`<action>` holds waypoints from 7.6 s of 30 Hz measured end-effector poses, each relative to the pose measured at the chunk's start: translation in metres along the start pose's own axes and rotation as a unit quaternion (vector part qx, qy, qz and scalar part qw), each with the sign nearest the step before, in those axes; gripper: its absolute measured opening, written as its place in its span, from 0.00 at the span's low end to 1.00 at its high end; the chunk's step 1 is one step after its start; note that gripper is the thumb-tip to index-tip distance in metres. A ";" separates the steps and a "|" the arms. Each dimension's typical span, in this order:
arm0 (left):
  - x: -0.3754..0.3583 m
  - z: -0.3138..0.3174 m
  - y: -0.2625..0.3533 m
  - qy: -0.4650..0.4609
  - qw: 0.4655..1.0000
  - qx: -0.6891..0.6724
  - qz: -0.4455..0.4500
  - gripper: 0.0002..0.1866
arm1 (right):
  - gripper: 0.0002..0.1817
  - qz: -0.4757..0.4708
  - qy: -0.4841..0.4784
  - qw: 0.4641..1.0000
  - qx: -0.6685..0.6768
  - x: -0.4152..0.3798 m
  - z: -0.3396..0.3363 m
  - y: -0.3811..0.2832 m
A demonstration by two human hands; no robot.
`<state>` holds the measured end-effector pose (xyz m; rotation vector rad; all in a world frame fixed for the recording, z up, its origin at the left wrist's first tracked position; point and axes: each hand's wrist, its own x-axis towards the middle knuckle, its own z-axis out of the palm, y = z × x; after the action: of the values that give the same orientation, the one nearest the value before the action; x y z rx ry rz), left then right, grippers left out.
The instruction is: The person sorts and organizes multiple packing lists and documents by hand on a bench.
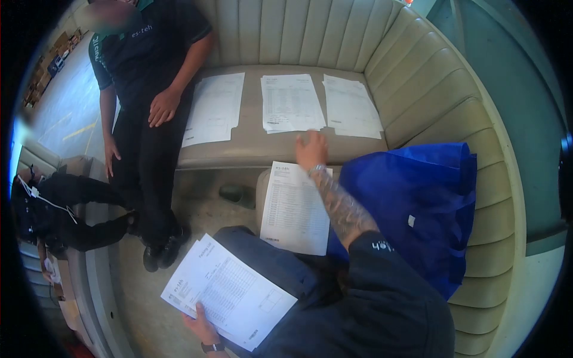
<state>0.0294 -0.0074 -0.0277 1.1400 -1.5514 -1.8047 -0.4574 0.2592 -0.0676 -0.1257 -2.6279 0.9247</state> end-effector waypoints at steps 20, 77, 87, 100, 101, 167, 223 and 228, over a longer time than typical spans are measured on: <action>0.007 0.030 0.022 -0.011 0.996 0.080 -0.035 0.24 | 0.33 0.272 0.010 0.938 -0.214 0.096 -0.016 0.102; 0.005 0.031 0.017 0.004 0.996 0.090 -0.007 0.25 | 0.14 -0.032 -0.164 0.930 -0.326 0.136 -0.068 0.155; 0.007 0.034 0.020 -0.006 0.997 0.074 -0.021 0.24 | 0.09 0.051 0.149 0.971 -0.178 0.199 -0.157 0.128; 0.009 0.032 0.017 0.005 0.992 0.128 -0.016 0.25 | 0.14 0.059 0.037 0.978 -0.199 0.184 -0.143 0.124; 0.008 0.041 0.020 0.006 0.993 0.114 0.000 0.24 | 0.17 0.015 -0.038 0.978 -0.203 0.184 -0.132 0.136; 0.004 0.022 0.010 0.016 0.999 0.044 0.020 0.19 | 0.33 0.021 -0.471 0.845 -0.252 0.037 -0.018 0.076; 0.011 0.034 0.026 0.023 0.984 0.178 0.015 0.21 | 0.25 -0.351 -0.186 0.915 -0.075 0.097 -0.041 0.056; -0.001 0.039 0.042 0.033 0.999 0.001 -0.005 0.18 | 0.23 -0.233 -0.562 0.789 0.085 -0.022 -0.069 -0.077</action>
<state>-0.0093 0.0048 0.0133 1.1987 -1.5136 -1.7553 -0.4102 0.2353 0.0239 1.4957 -3.2078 1.2639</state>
